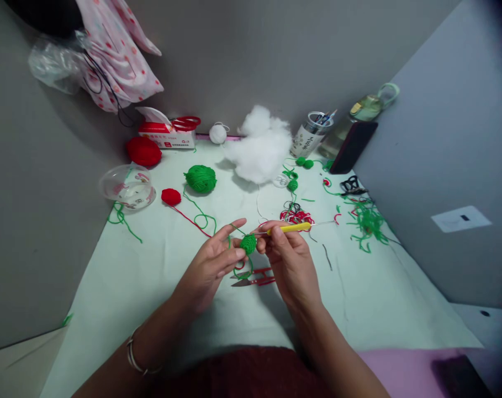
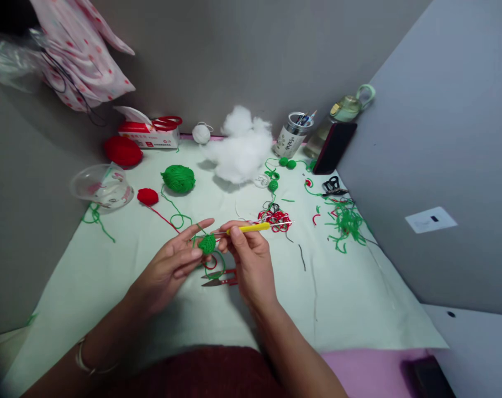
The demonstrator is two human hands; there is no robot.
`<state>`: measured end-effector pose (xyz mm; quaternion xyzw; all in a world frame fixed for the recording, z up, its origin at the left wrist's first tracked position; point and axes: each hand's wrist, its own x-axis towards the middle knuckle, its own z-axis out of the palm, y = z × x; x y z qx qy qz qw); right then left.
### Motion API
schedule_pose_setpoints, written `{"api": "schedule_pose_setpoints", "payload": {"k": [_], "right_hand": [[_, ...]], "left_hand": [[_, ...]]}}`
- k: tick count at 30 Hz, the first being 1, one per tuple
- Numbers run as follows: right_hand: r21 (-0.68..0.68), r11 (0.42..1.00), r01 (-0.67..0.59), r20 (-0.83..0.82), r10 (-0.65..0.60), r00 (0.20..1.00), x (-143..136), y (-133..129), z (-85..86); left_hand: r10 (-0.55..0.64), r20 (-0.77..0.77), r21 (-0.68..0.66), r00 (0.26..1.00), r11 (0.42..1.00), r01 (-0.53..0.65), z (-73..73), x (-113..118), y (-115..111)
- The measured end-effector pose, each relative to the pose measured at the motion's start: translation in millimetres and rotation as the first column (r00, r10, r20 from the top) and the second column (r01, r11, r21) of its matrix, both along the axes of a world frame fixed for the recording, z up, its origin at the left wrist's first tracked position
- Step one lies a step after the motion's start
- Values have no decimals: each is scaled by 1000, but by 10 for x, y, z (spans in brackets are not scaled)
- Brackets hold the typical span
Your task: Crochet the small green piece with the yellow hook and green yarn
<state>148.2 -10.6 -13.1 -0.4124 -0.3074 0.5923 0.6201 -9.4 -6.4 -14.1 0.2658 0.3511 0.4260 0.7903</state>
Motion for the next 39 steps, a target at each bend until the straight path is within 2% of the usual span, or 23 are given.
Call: {"api": "schedule_pose_setpoints", "payload": {"k": [2,5,9,15,22,28,32,35,39], "right_hand": [[-60,997,-48,-88,43,995,15,21,-16],[-179,966,-188,-286,131,949,46,74,-86],[-234,933,-272,-458,141,878,91,138,-209],[-272,915,-297,-545,108,831,134,159,-302],[-244,921,-305,-562,122,818,141,163,-313],[-248,916,-315,-564,128,816,143,162,-339],[-284,897,-339,-614,101,783,138,161,-312],[-292,894,-340,-607,102,788,130,161,-256],[-265,893,-362,-585,150,797,118,169,-223]], "left_hand": [[-14,49,-35,999,999,15,23,5,-4],[-6,109,-96,994,995,16,66,27,-6],[72,170,-194,983,980,-38,140,68,12],[136,220,-314,966,947,-62,220,105,49],[123,226,-315,966,948,-48,208,96,60],[102,199,-256,975,966,-49,222,103,28],[56,68,-94,996,994,-50,251,134,-44],[30,-55,38,998,999,-28,246,157,-86],[10,-107,153,994,988,7,199,174,-106]]}}
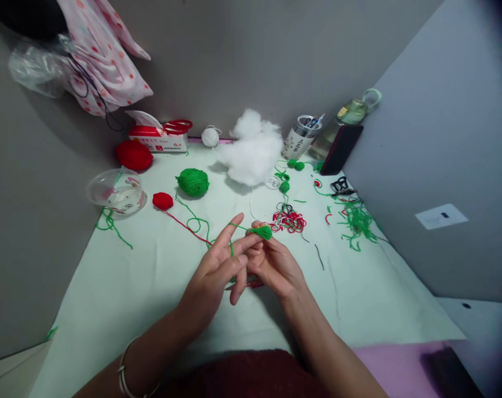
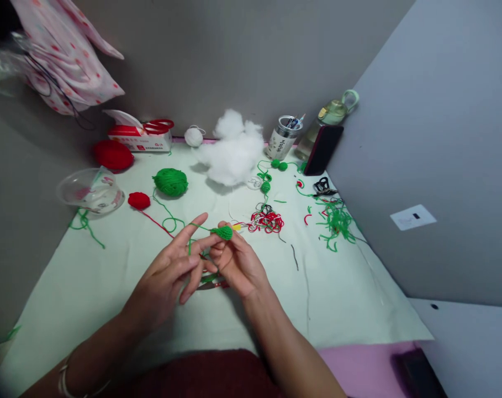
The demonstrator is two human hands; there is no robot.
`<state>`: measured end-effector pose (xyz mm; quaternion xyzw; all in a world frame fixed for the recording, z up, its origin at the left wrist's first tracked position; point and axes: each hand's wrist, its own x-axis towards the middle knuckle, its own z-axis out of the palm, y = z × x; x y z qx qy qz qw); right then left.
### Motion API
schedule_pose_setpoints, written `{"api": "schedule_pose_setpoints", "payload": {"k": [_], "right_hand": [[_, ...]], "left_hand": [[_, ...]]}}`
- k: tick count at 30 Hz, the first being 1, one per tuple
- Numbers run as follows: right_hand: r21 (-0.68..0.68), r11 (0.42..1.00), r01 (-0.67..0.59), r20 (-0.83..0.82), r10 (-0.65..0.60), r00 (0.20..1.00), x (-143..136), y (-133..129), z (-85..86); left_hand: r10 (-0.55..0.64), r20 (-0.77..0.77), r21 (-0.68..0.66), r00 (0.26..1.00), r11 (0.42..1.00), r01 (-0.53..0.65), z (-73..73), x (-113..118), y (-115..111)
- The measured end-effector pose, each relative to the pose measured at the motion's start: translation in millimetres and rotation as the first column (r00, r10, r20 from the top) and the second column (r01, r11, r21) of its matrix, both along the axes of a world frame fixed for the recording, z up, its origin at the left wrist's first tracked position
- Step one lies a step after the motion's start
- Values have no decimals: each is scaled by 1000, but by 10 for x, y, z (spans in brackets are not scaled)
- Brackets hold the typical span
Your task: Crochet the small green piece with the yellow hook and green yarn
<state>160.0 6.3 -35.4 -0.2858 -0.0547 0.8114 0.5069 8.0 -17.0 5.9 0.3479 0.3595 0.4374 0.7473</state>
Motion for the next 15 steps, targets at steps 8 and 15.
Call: {"api": "schedule_pose_setpoints", "payload": {"k": [8,15], "right_hand": [[155,984,94,188,-123,974,-12,-60,43],[604,792,95,530,-488,694,-97,-280,199]], "left_hand": [[-17,25,-55,1000,998,18,-16,-43,14],[21,-5,-47,1000,999,-22,-94,-127,53]]}}
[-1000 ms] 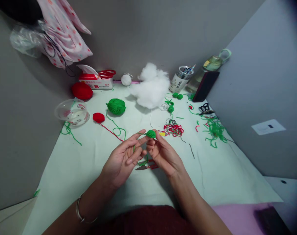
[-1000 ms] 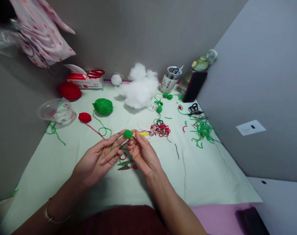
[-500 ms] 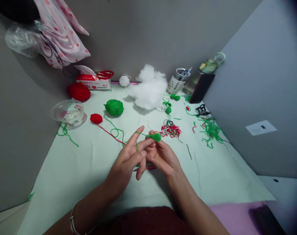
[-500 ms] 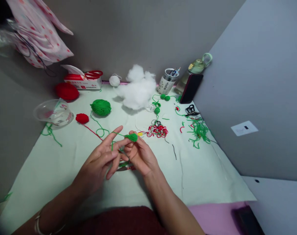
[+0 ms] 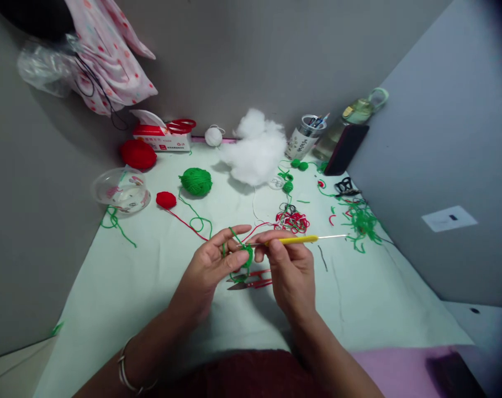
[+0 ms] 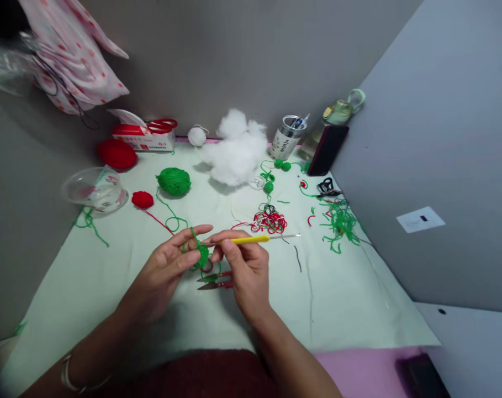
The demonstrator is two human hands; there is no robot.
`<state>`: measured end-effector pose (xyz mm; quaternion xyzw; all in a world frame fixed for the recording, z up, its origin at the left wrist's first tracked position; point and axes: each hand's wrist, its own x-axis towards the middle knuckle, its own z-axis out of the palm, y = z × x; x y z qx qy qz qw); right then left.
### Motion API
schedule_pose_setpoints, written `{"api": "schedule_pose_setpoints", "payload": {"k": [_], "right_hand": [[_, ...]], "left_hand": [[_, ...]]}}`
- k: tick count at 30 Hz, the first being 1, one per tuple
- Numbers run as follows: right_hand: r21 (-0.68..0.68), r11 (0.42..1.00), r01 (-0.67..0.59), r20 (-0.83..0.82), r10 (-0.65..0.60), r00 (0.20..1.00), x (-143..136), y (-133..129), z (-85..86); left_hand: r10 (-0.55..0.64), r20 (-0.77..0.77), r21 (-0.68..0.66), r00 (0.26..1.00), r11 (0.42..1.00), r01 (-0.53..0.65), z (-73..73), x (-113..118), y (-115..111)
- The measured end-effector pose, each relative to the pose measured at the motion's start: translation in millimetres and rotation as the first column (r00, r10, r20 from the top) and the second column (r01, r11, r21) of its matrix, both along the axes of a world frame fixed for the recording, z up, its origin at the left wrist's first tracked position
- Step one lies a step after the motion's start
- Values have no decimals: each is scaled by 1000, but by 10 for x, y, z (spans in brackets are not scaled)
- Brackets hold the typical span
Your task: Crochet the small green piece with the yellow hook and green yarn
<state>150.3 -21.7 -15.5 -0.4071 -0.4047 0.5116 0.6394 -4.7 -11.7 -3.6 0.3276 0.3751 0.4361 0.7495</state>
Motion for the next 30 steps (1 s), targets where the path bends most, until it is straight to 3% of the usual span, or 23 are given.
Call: {"api": "schedule_pose_setpoints", "payload": {"k": [6,10,15,22,27,30], "right_hand": [[51,998,35,135,-42,990,-11,-55,3],[57,998,41,125,-48,991,-19,-55,-10],[44,999,9,103,-13,995,-19,-48,-28],[38,999,-36,9,35,999,29,-10,-5],[-68,994,-80,-136,70,988,104,55,81],[-98,984,-152,-209,129,969,97,62,93]], "left_hand": [[34,-22,8,999,999,-34,37,-3,-14],[64,14,-27,998,998,-64,86,34,-31],[14,30,-67,999,998,-12,120,40,-32],[-30,85,-92,996,995,38,134,-31,23],[-107,168,-67,980,991,120,104,-94,39],[-98,158,-43,983,993,106,70,-66,5]]}}
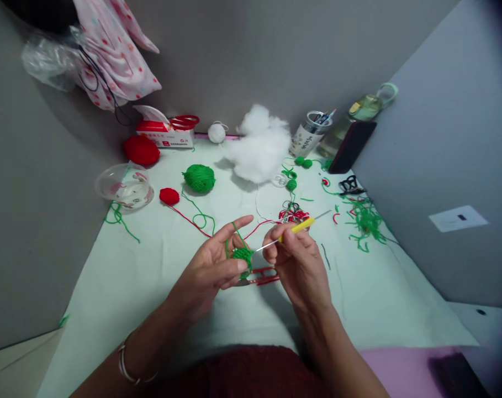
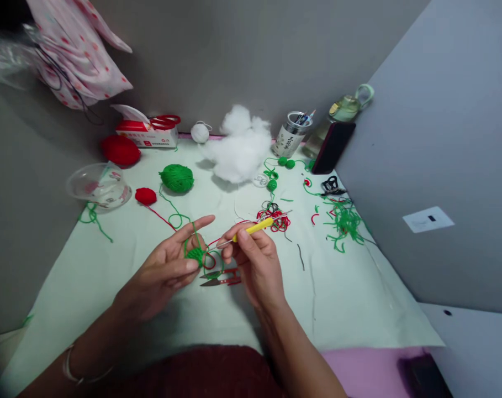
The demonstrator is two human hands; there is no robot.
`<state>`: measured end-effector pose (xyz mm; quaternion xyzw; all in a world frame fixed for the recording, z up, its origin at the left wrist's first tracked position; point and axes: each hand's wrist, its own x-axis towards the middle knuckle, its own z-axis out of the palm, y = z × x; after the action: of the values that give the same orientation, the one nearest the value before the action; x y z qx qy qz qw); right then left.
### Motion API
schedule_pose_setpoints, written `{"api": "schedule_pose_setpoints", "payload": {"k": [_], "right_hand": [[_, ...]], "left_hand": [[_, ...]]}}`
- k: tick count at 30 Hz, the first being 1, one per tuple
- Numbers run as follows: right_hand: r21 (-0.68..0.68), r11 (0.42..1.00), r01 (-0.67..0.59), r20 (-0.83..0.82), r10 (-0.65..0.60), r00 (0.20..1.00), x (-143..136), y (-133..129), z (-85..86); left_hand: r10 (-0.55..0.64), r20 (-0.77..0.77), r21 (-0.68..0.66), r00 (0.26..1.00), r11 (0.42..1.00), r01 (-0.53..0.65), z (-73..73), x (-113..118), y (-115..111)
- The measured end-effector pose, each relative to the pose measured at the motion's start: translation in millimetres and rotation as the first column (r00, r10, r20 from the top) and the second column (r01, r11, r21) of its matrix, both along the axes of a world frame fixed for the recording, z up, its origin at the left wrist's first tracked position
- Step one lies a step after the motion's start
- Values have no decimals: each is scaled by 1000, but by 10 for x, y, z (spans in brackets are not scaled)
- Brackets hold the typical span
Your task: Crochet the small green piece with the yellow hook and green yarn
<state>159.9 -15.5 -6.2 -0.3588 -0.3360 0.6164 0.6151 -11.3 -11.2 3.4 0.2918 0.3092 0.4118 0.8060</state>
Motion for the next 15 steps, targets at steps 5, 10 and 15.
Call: {"api": "schedule_pose_setpoints", "payload": {"k": [5,10,15], "right_hand": [[234,971,46,321,-121,939,-70,-64,-85],[308,947,88,386,-209,899,-84,-82,-110],[583,813,14,609,-448,654,-125,-135,-139]], "left_hand": [[168,-113,123,979,980,-154,-67,118,-59],[172,-163,137,971,979,-151,-91,101,-55],[279,-135,62,951,960,-273,-50,125,-86]]}}
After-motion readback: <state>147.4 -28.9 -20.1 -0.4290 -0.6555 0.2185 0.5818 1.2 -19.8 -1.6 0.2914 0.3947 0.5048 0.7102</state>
